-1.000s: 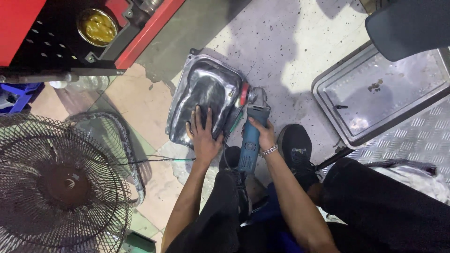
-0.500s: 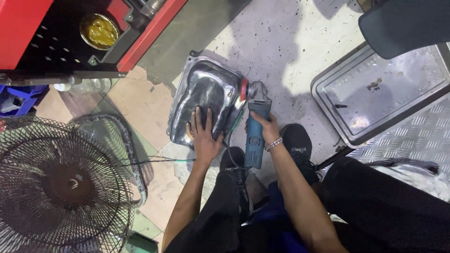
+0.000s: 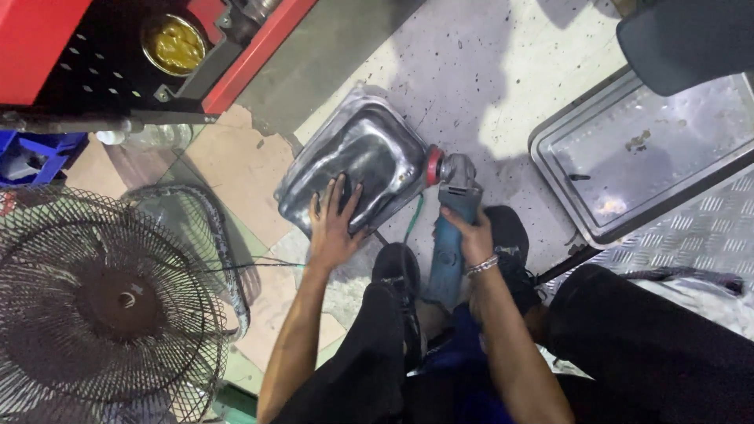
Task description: Using a handheld angle grinder to sand and smooth the surface of a metal motorcycle part on the floor.
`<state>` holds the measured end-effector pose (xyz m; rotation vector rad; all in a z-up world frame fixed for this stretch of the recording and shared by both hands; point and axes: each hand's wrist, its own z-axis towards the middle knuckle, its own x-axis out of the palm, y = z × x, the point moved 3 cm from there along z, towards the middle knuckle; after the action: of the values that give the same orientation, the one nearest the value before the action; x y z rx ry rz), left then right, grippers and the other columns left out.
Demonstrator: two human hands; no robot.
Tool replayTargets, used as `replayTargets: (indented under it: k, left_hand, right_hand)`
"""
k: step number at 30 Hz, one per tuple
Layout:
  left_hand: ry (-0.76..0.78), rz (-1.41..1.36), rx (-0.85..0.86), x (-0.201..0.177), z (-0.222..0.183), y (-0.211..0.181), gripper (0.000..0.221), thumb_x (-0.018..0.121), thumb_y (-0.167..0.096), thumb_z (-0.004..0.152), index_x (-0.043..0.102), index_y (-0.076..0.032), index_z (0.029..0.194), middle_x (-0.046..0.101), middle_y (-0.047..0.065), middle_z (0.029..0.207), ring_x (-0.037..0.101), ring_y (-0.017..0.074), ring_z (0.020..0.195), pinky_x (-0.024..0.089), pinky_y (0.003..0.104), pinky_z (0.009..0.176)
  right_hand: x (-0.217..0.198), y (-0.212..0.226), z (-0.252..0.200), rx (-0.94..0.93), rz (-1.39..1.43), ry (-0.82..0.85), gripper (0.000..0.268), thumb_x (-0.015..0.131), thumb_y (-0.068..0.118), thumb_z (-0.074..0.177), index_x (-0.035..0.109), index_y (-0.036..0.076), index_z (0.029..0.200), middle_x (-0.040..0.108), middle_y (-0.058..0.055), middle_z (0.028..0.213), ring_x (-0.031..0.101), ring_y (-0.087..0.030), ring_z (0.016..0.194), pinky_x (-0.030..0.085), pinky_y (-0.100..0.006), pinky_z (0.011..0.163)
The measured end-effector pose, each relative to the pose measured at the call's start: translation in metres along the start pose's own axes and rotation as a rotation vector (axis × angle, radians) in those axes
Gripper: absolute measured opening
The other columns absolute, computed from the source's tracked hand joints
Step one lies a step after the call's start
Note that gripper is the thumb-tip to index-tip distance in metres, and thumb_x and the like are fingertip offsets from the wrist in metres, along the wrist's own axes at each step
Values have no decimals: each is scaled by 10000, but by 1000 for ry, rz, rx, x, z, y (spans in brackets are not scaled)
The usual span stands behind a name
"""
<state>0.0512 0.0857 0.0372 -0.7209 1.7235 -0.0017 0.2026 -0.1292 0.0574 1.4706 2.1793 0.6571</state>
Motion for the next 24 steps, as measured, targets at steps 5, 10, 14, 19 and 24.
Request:
replayTargets:
  k: [5, 10, 14, 19, 24]
  left_hand:
    - [121, 35, 102, -4, 0, 26, 994, 804, -357, 744, 322, -332, 1613, 190, 120, 1706, 163, 308, 1576, 62, 650, 1213]
    - [134, 82, 170, 0, 0, 28, 986, 819, -344, 731, 355, -326, 1601, 210, 126, 1702, 175, 315, 1575, 80, 647, 1213]
    - [97, 111, 182, 4, 1, 31, 931, 781, -403, 765, 368, -327, 1595, 225, 113, 1700, 178, 296, 1575, 86, 630, 1214]
    - [92, 139, 179, 7, 1, 33, 938, 765, -439, 745, 375, -328, 1592, 248, 105, 1694, 186, 283, 1574, 94, 626, 1213]
    - [101, 172, 163, 7, 1, 33, 888, 738, -449, 799, 354, -352, 1594, 238, 83, 1697, 180, 254, 1575, 90, 609, 1228]
  right_hand:
    - [-39, 25, -2, -106, -301, 54, 688, 942, 386, 716, 660, 4, 1213, 698, -241, 1080, 671, -386, 1105, 542, -496, 918]
    - [-49, 62, -29, -27, -486, 37, 705, 905, 440, 716, 653, -3, 1203, 708, -231, 1110, 675, -394, 1126, 546, -497, 930]
    - [-69, 55, -11, 8, -512, -6, 685, 888, 500, 730, 644, 56, 1190, 703, -180, 1077, 690, -358, 1085, 562, -496, 886]
    - [-85, 43, 8, 28, -520, -47, 697, 873, 531, 734, 639, 63, 1194, 706, -189, 1057, 699, -378, 1045, 572, -512, 840]
    - [-82, 43, 10, 115, -474, -36, 751, 851, 523, 766, 600, 32, 1275, 680, -218, 1141, 666, -392, 1119, 562, -524, 874]
